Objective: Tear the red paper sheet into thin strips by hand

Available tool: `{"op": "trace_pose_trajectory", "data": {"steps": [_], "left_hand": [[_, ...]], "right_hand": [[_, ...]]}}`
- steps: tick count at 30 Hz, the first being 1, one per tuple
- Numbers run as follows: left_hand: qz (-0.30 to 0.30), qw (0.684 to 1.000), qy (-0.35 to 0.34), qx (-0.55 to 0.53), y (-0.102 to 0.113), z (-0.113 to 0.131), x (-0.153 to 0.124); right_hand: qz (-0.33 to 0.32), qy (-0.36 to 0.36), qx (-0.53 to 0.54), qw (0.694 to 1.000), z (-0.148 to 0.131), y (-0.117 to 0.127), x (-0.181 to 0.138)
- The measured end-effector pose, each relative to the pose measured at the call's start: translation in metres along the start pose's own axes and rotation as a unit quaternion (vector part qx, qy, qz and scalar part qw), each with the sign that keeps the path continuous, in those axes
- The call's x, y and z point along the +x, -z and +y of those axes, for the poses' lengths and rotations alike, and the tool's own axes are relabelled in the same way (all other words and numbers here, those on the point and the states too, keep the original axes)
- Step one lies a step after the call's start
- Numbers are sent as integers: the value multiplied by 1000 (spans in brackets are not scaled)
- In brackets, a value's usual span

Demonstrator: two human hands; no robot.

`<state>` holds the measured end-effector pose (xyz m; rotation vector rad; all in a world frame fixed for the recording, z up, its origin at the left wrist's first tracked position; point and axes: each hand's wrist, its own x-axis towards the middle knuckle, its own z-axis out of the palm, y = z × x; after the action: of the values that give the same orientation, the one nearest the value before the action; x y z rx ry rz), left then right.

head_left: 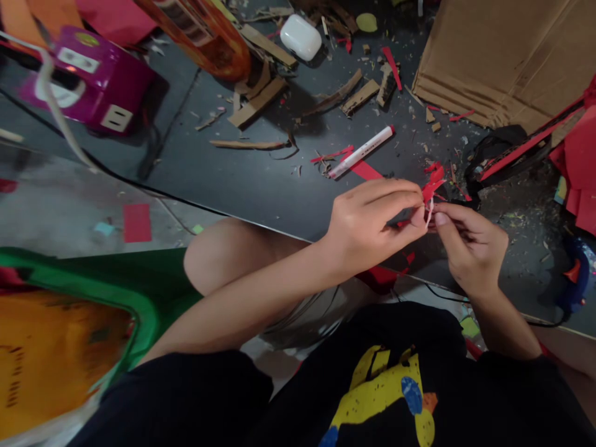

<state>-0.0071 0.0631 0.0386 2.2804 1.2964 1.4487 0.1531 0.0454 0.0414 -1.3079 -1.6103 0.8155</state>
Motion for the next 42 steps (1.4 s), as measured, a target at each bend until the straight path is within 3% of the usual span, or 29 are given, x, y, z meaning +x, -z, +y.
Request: {"op": "trace_pose_trajectory", "data": {"steps": [6,12,22,30,42], "left_hand": [[-9,996,68,-63,4,3,4],[-12,990,75,-115,5,1,7],[-20,999,7,-48,6,1,4],[-6,1000,-23,16,6,2,3],[-19,996,60,-68,8,7,5]], "right_hand": [[-9,-52,102,993,3,0,4],[4,-74,158,985,7,0,4],[7,11,44,999,1,1,1],[8,88,-71,993,5,2,-1],[-29,-39,87,995,0,2,5]]}}
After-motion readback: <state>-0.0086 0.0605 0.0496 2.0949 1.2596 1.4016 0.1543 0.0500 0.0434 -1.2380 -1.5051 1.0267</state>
